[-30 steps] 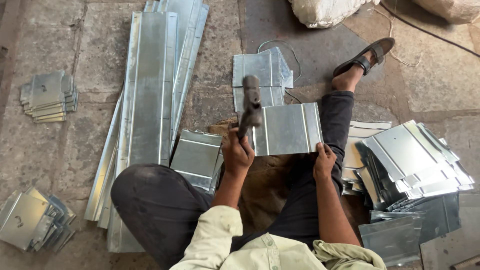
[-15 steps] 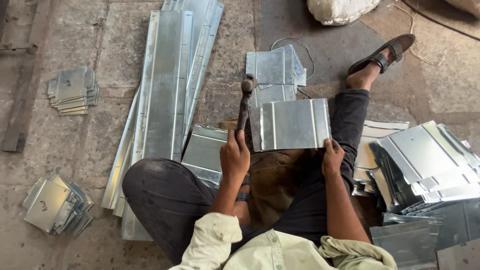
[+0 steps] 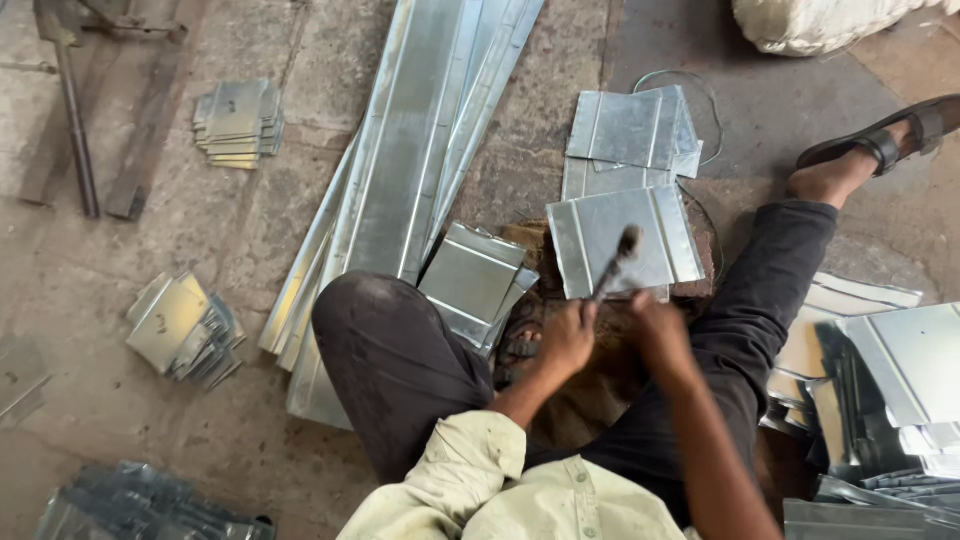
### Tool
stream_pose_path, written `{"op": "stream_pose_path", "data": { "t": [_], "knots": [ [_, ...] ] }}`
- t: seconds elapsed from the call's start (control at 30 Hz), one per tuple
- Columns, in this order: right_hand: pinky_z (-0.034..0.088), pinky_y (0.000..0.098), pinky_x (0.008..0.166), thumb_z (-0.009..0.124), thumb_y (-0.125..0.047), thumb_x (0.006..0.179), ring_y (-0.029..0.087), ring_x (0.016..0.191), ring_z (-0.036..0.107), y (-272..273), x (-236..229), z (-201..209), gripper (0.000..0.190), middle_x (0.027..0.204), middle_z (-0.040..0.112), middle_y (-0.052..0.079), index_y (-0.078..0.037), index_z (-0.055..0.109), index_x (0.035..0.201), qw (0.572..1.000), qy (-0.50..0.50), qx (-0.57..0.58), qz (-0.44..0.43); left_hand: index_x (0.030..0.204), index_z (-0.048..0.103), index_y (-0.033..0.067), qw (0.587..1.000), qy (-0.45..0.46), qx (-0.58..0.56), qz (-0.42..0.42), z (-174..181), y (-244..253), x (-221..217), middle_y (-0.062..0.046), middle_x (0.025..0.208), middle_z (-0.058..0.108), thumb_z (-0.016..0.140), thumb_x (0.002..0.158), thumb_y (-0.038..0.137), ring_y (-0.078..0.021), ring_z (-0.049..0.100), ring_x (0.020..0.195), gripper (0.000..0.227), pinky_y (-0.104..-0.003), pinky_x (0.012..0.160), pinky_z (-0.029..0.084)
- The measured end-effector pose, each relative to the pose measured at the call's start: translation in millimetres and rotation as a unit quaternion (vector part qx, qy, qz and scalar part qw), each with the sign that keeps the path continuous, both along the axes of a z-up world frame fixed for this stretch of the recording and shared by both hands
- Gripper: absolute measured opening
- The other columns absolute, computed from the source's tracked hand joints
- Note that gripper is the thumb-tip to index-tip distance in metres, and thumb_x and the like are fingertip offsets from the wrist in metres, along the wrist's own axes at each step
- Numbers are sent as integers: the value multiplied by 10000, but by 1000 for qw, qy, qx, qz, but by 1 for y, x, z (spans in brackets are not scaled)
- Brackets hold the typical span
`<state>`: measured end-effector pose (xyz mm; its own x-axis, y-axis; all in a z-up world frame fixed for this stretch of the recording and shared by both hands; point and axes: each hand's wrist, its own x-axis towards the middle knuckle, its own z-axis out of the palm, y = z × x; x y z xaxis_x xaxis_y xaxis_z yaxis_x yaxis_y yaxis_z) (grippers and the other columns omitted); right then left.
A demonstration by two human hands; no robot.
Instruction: The person sits on the floor and uses a hammer to strike rectangular metal sheets placed on a wooden block. They repeatedly pick up sheets, position them, and hammer the edges to shape them, then place the finished pieces into a stack.
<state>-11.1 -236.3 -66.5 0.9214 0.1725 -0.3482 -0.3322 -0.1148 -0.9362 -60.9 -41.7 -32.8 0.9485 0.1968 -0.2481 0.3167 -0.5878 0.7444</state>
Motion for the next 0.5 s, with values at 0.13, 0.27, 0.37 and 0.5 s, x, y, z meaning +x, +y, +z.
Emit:
{"op": "stream_pose_path", "data": {
  "t": [0.13, 0.27, 0.37, 0.5],
  "knots": [
    [516, 381, 706, 623, -230, 1034, 179, 819, 592, 43, -37, -6, 264, 961, 606, 64, -43, 517, 1188, 989, 49, -39, -130, 1260, 560, -24, 984, -152, -83, -44, -8, -42, -27, -323, 1045, 672, 524, 932, 231, -540, 650, 967, 417, -586, 834, 527],
    [528, 294, 679, 596, -140, 1000, 153, 784, 618, 29, -25, 22, 183, 904, 610, 46, -69, 488, 1129, 976, 12, 152, -154, 865, 716, 54, 983, -175, -21, -58, 30, -26, -11, -225, 916, 713, 600, 949, 215, -464, 687, 874, 216, -549, 777, 543],
    [469, 265, 553, 595, -135, 999, 133, 630, 551, 24, -21, 34, 155, 767, 543, 37, -102, 496, 1114, 972, 1, 179, -150, 868, 648, 14, 955, -292, 2, 52, 41, 9, 48, -250, 878, 661, 528, 1027, 192, -466, 644, 853, 267, -543, 779, 517],
    [374, 277, 413, 600, -203, 1016, 112, 501, 462, 20, -34, 37, 166, 686, 502, 20, -77, 516, 1083, 986, 80, 81, -120, 1381, 531, 26, 962, -227, 154, 3, -4, 47, 145, -214, 1327, 612, 619, 948, 338, -415, 580, 1215, 541, -548, 1002, 452]
  ]
}}
